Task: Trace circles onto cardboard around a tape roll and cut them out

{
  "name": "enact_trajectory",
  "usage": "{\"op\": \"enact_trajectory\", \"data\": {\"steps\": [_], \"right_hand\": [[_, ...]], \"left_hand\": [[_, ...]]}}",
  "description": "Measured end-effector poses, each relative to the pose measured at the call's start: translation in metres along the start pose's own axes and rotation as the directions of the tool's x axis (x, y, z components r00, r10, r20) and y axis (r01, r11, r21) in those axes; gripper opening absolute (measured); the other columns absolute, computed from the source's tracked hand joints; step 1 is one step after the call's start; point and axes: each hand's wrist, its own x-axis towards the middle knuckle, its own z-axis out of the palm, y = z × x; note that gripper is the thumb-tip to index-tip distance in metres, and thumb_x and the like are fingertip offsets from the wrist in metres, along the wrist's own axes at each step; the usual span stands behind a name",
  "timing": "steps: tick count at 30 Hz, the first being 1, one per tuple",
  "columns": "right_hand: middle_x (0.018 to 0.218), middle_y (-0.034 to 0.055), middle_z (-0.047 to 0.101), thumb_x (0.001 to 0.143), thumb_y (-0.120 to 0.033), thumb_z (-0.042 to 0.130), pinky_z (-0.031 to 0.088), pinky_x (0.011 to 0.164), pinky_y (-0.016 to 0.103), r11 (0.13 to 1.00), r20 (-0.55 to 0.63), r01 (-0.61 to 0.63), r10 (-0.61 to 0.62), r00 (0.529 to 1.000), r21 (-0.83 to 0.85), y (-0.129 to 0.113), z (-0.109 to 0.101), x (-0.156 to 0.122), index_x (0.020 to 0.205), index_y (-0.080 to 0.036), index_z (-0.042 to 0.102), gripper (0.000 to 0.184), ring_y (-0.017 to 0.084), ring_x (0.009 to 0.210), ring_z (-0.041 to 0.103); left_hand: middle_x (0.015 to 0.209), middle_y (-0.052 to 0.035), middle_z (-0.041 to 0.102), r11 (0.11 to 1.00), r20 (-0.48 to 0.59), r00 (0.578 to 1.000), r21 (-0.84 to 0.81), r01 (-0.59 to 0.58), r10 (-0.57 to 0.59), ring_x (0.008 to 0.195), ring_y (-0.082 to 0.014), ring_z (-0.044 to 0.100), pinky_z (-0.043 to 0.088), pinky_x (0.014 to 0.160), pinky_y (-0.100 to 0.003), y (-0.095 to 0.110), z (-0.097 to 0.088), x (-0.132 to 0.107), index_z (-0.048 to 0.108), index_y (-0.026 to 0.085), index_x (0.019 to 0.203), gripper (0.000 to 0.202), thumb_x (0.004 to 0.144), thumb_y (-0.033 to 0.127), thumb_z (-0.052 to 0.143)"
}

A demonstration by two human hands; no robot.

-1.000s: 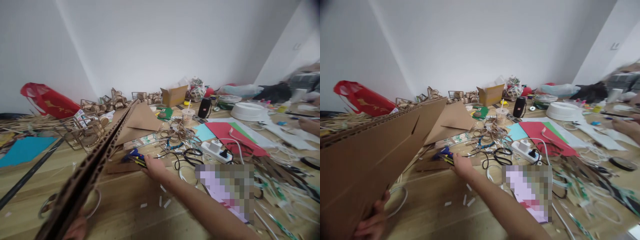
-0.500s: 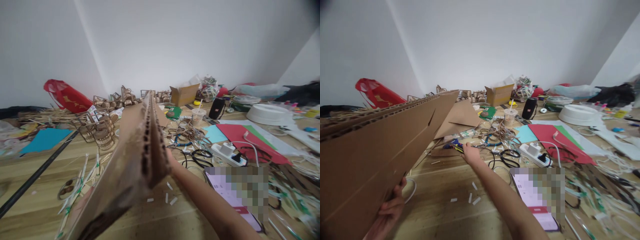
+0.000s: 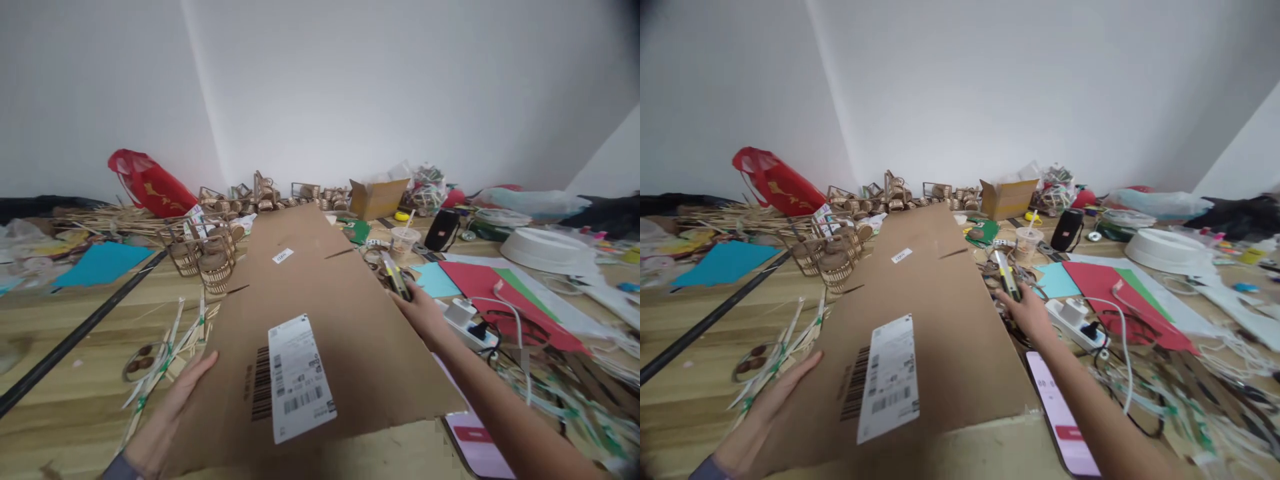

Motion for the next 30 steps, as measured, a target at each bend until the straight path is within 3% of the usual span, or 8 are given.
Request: {"op": "enact_trajectory", "data": {"steps": [4,7,10,14,18,21,27,30], "right_hand": [[0.062,0.0007,0.067,0.091,-0.054,0.058,0.048,0.057,0.033,1.0,0.043,-0.006,0.006,0.999,-0.009,0.011,-0.012,-0.004,0.098,-0.018,0.064,0.037,0.024,0.061,0.067],[0.06,0.002,0.067,0.079,-0.059,0.057,0.045,0.056,0.034,0.995,0.144,0.094,-0.097,0.985,0.025,0.008,-0.001,-0.011,0.09,-0.023,0.062,0.038,0.027,0.059,0.066],[0.06,0.0016,0.067,0.076,-0.061,0.053,0.046,0.057,0.035,0.979,0.238,0.188,-0.201,0.95,0.077,0.002,0.019,-0.016,0.087,-0.024,0.06,0.039,0.026,0.058,0.065],[0.067,0.0035,0.069,0.073,-0.063,0.054,0.048,0.062,0.036,0.959,0.289,0.265,-0.284,0.914,0.102,-0.006,0.042,-0.016,0.077,-0.026,0.056,0.037,0.027,0.067,0.067],[0.065,0.0031,0.068,0.073,-0.066,0.052,0.047,0.061,0.037,0.958,0.332,0.27,-0.287,0.899,0.098,-0.012,0.056,-0.015,0.076,-0.027,0.053,0.04,0.028,0.066,0.067],[0.054,-0.0006,0.064,0.076,-0.067,0.046,0.047,0.055,0.037,0.969,0.387,0.225,-0.246,0.889,0.098,-0.014,0.063,-0.016,0.082,-0.026,0.053,0.042,0.026,0.052,0.065],[0.056,0.0013,0.067,0.074,-0.069,0.044,0.048,0.058,0.038,0.977,0.359,0.193,-0.211,0.909,0.086,-0.018,0.066,-0.011,0.092,-0.024,0.056,0.05,0.028,0.055,0.067],[0.056,0.0027,0.067,0.074,-0.07,0.043,0.048,0.056,0.039,0.982,0.334,0.172,-0.186,0.924,0.072,-0.02,0.065,-0.008,0.093,-0.024,0.056,0.052,0.029,0.057,0.068]], "left_hand": [[0.12,-0.0119,0.078,0.975,0.109,0.977,0.111,-0.194,0.183,0.113,-0.033,0.072,0.059,0.089,-0.036,-0.002,0.004,0.001,0.072,0.019,0.117,0.057,0.065,0.034,0.087],[0.12,-0.013,0.078,0.962,0.237,0.955,0.16,-0.221,0.18,0.112,-0.0364,0.072,0.058,0.09,-0.041,-0.006,0.001,0.001,0.072,0.02,0.116,0.063,0.06,0.046,0.089],[0.115,-0.0147,0.079,0.957,0.268,0.952,0.204,-0.208,0.15,0.105,-0.0377,0.074,0.057,0.088,-0.046,-0.01,-0.003,-0.002,0.07,0.019,0.119,0.067,0.062,0.052,0.087],[0.114,-0.0148,0.078,0.876,0.326,0.92,0.349,-0.332,0.218,0.103,-0.0354,0.074,0.057,0.091,-0.047,-0.013,-0.009,-0.005,0.066,0.018,0.122,0.062,0.073,0.055,0.077],[0.12,-0.0144,0.074,0.668,0.288,0.865,0.551,-0.5,0.41,0.118,-0.0362,0.065,0.049,0.104,-0.051,-0.014,-0.021,0.007,0.066,0.019,0.118,0.053,0.078,0.053,0.068],[0.136,-0.0158,0.063,0.426,0.27,0.772,0.708,-0.564,0.575,0.136,-0.0376,0.05,0.032,0.118,-0.055,-0.01,-0.023,0.019,0.066,0.018,0.118,0.046,0.08,0.044,0.066],[0.134,-0.016,0.066,-0.009,0.459,0.648,0.82,-0.573,0.607,0.129,-0.0313,0.056,0.038,0.115,-0.049,0.009,0.019,0.045,0.067,0.017,0.12,0.03,0.093,0.025,0.056],[0.127,-0.0151,0.068,-0.152,0.465,0.632,0.861,-0.485,0.62,0.123,-0.03,0.059,0.043,0.109,-0.053,0.018,0.041,0.065,0.067,0.014,0.115,0.022,0.097,0.022,0.058]]}}
